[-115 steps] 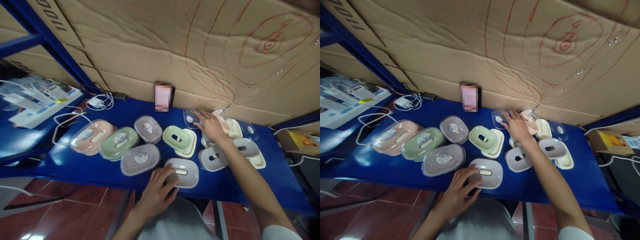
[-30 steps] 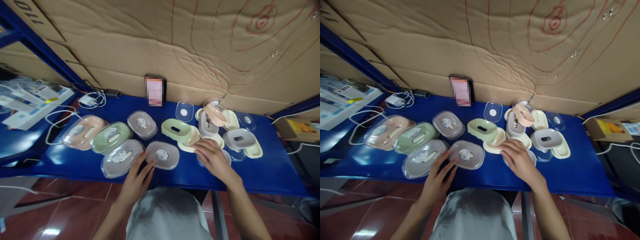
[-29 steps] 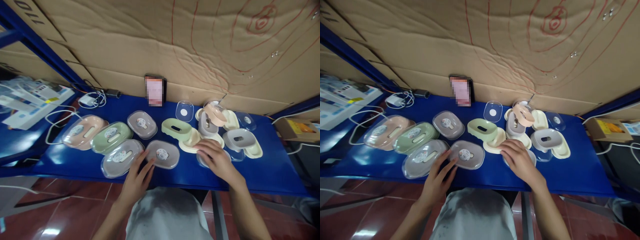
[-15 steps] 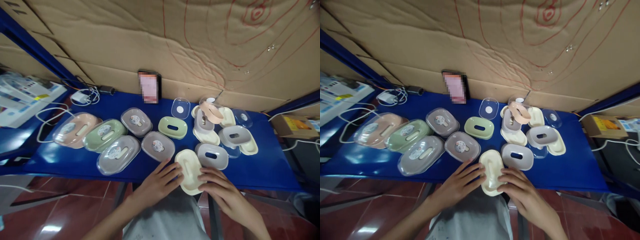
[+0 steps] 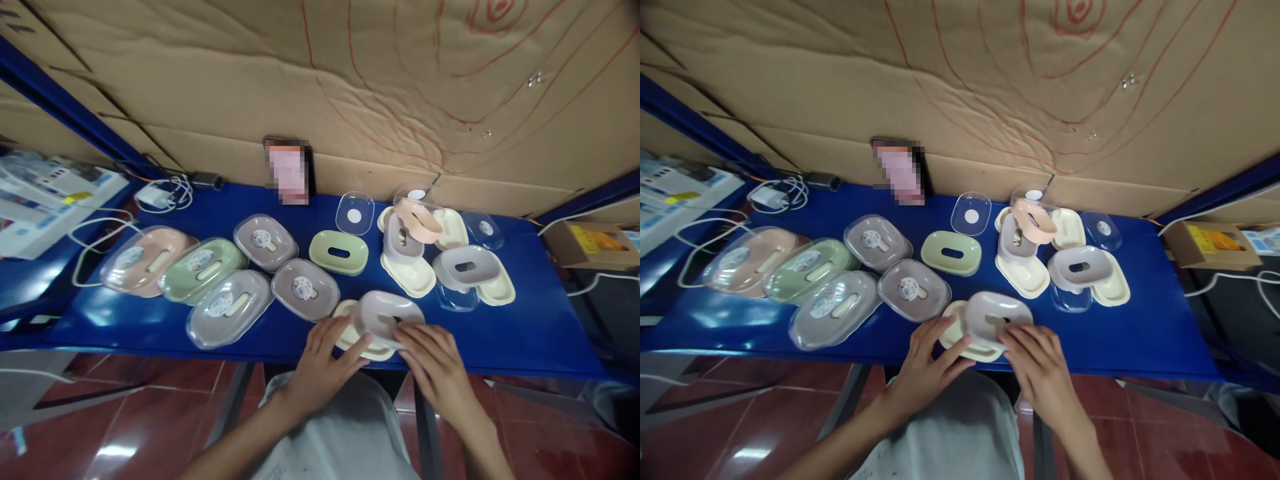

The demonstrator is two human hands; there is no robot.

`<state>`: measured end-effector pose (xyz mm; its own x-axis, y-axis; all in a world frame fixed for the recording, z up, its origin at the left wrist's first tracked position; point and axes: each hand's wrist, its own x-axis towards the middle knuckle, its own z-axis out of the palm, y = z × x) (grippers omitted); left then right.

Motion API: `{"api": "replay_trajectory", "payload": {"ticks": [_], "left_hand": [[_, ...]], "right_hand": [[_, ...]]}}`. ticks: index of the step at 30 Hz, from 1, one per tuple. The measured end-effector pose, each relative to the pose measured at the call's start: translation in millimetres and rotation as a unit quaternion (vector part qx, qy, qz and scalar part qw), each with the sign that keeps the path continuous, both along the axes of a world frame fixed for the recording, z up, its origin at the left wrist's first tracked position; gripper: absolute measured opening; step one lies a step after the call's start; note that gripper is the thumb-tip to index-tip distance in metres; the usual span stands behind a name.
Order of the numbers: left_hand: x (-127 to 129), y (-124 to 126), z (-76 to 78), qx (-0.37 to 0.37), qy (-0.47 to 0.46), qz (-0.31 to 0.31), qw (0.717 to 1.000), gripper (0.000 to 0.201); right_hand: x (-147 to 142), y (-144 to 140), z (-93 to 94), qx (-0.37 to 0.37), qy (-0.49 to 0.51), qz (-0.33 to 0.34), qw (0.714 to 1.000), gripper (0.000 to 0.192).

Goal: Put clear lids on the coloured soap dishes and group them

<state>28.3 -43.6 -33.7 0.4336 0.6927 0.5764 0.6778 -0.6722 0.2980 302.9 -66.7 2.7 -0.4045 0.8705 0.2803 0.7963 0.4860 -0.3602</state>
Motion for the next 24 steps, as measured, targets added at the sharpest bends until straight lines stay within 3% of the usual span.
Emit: {"api": "replay_trajectory", "payload": {"ticks": [5,9,12,15,20,24], "left_hand": [[-9.5,7.3,3.3,-0.037,0.08,-0.03,0.996,0.049],[-24.1,9.5,7.1,-0.058,0.129,-0.096,0.985,0.043],[-31.3,8.9,8.1,-0.078,0.088,-0.122,0.986,0.035],[-32.9,7.2,6.5,-0.082,0.029,-0.121,0.989,0.027],[-31.5,5.5,2.9,-0.089,-0.007,-0.11,0.99,0.024],[-30.0,7.2,1.9,-0.085,-0.012,-0.115,0.99,0.017]], "right_hand": [[-40.0,-5.3,-8.3,0.011,-0.064,0.076,0.995,0.044],[-33.0,8.1,0.0,0.002,-0.037,0.127,0.991,0.037],[-28.6,43.6,15.6,0.019,0.014,0.121,0.992,0.038],[-43.0,92.4,23.1,0.044,-0.023,0.062,0.997,0.046],[-74.8,160.6,15.0,0.015,-0.08,0.112,0.99,0.046],[-79.6,209.7,10.9,0.001,-0.047,0.074,0.996,0.04]]}}
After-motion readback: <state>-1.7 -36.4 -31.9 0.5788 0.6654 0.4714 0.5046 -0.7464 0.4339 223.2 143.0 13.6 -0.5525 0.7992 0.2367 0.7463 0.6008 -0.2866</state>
